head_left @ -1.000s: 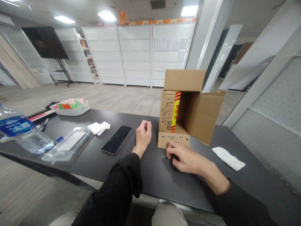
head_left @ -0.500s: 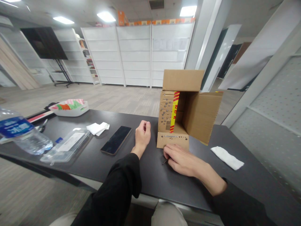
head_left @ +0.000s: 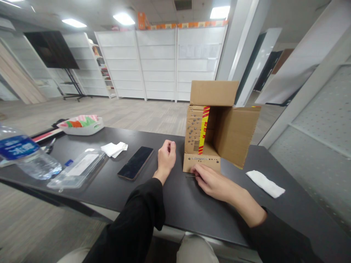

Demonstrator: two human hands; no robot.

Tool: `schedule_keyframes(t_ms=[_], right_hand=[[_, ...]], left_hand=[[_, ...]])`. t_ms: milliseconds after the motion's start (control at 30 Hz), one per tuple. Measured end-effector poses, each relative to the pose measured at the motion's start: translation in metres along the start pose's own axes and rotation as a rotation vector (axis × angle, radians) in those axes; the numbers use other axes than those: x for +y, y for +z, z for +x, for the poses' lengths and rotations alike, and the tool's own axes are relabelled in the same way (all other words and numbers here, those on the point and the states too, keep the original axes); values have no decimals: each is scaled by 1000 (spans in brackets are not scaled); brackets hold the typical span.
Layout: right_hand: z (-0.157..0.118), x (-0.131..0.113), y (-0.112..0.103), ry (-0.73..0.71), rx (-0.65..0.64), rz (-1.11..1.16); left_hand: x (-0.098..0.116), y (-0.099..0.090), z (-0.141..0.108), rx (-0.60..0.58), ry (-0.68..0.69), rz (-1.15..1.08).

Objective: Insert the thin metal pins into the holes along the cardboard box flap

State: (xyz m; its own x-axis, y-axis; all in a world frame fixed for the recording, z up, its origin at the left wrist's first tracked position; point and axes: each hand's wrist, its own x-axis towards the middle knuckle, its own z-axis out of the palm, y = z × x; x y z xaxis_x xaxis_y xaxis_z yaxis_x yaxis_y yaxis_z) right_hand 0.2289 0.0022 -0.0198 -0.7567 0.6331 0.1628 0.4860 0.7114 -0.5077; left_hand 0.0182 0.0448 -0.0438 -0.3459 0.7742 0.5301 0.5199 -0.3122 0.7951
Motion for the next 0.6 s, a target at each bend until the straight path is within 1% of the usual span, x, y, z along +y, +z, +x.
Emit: schedule_keyframes(t_ms=[133, 267, 467, 600], right_hand=[[3, 3, 0, -44, 121, 9], [5, 9, 0, -43, 229, -31], [3, 18, -9, 62, 333, -135], [2, 22, -14, 135, 445, -162]], left_hand=[[0, 0, 0, 2, -8, 12], [-1, 0, 1, 1, -6, 16], [-3, 1, 0, 4, -13, 20], [-3, 1, 0, 0, -12, 19]])
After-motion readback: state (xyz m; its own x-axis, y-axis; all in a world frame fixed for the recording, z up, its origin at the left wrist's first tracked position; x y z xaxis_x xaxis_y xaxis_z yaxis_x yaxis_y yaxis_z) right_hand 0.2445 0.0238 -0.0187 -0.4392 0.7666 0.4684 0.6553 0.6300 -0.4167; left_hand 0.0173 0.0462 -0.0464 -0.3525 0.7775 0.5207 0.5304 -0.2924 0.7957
